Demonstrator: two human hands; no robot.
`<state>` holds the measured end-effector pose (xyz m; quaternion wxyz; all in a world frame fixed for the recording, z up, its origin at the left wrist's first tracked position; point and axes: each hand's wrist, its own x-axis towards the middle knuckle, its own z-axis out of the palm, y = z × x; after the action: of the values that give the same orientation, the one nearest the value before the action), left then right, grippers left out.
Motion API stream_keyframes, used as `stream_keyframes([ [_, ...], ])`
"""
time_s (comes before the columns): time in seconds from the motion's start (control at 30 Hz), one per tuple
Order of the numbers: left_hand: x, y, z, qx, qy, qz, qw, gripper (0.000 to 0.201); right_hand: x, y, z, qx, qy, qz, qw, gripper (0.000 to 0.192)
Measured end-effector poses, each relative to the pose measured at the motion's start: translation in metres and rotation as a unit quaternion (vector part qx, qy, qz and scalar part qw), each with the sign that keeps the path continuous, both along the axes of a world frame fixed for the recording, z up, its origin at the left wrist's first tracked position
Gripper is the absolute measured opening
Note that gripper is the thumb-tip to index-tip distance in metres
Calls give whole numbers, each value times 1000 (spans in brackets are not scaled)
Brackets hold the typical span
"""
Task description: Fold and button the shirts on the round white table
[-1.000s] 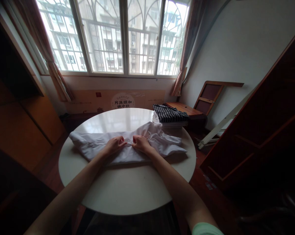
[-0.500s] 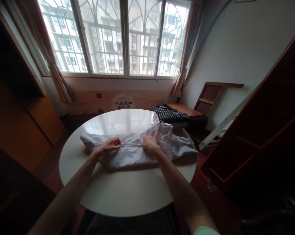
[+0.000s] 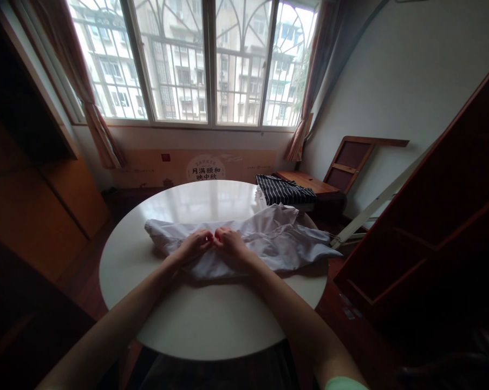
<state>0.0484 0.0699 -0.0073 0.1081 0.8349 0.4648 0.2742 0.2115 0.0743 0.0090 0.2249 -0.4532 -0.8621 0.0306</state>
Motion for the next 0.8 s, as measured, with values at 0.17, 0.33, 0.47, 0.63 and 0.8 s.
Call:
stream_keyframes([
  [0.17, 2, 3, -5, 1, -5, 0, 1000, 8, 3, 6, -12, -31, 31, -15, 999, 8],
  [0.33, 3, 0, -2, 8, -13, 26, 1000, 11, 8, 12, -20, -10, 64, 21, 998, 8],
  [0.47, 5, -2, -1, 27, -12, 43, 999, 13, 7, 13, -22, -7, 93, 13, 996, 5],
  [0.63, 4, 0, -4, 48, -19, 49, 997, 12, 6, 12, -20, -14, 110, -15, 994, 5],
  [0.8, 3, -1, -3, 44, -21, 31, 998, 9, 5, 13, -18, -64, 109, -21, 992, 6],
])
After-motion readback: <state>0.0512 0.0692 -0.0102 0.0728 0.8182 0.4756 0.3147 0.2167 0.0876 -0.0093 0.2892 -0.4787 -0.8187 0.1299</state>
